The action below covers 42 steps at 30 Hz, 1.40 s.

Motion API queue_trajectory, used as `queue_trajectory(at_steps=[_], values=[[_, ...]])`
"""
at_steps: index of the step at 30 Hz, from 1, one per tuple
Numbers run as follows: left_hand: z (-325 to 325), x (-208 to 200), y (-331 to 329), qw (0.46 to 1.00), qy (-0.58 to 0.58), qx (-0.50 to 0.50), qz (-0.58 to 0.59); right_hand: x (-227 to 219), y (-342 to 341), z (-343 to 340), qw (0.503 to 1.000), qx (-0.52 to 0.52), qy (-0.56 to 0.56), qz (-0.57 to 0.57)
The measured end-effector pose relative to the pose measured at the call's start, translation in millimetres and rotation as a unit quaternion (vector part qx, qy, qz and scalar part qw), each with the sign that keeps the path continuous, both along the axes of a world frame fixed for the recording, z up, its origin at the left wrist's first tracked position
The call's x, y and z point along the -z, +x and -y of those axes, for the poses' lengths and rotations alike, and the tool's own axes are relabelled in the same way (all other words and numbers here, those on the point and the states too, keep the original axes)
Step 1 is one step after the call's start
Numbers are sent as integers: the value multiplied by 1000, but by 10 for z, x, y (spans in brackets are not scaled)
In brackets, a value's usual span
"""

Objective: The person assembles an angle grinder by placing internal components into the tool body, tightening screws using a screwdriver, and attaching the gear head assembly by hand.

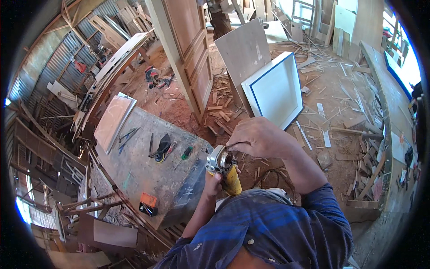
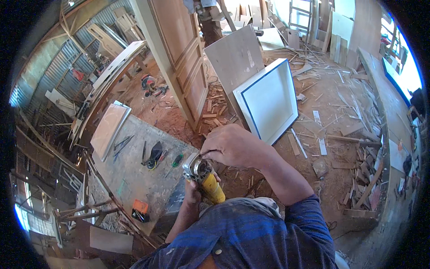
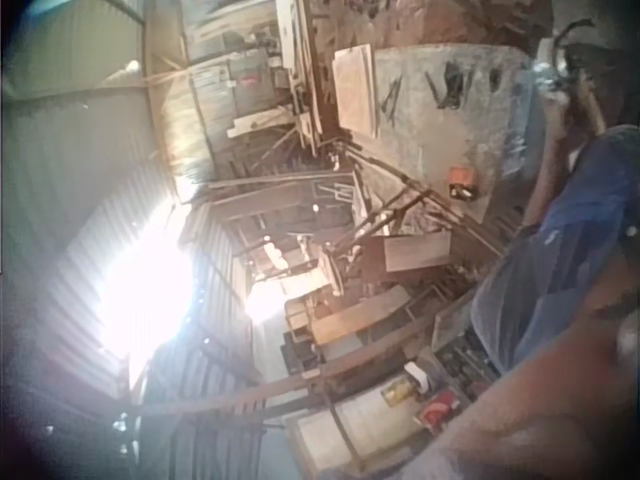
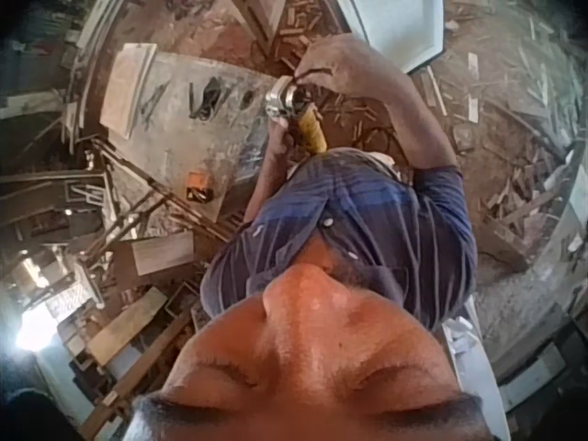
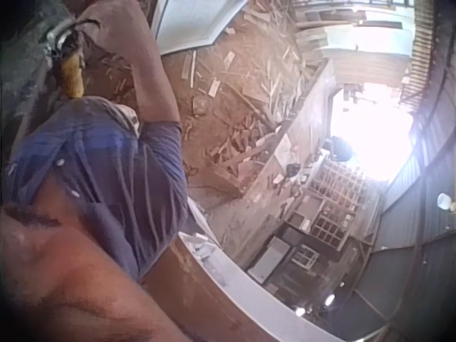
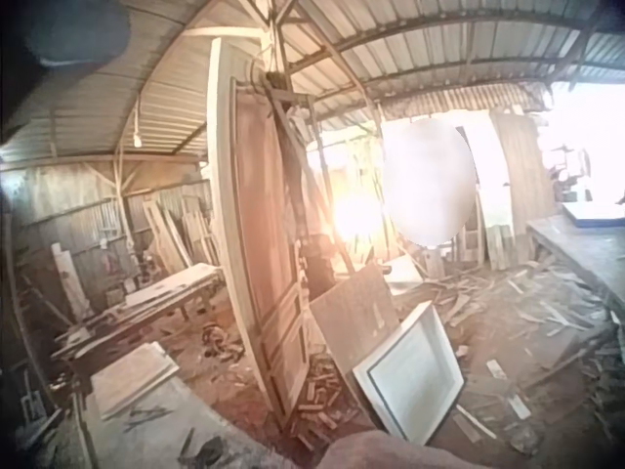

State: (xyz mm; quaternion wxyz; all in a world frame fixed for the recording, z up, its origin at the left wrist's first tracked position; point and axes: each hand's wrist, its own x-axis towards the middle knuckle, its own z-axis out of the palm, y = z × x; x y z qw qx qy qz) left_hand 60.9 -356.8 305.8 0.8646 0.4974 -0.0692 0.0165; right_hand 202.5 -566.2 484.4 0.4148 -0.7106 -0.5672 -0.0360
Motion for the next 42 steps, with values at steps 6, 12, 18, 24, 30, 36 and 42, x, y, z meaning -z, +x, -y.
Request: queue_trajectory(at_steps=[6, 12, 18, 24, 30, 36, 42], values=[[-181, -22, -121, 999, -35, -5, -13, -90, 123, -268, 986, -97, -26, -134], [-472, -80, -266, 999, -23, -44, -9, -100, 79, -670, 976, -129, -21, -171], [-908, -56, -390, 997, -33, -71, -24, -130, 104, -1224, 964, -167, -38, -203], [-1432, -28, -522, 992, -43, -110, -36, -75, 160, -1950, 927, -200, -79, -308], [-2017, -198, -677, 987, 40, -152, -28, -20, 86, -2746, 920, -223, -98, -308], [-2762, -122, -847, 987, 32, -151, -35, -99, -56, -3557, 926, -242, -105, -271], [-3394, -51, -1016, 986, 12, -157, -50, -117, -165, -4264, 930, -264, -103, -236]])
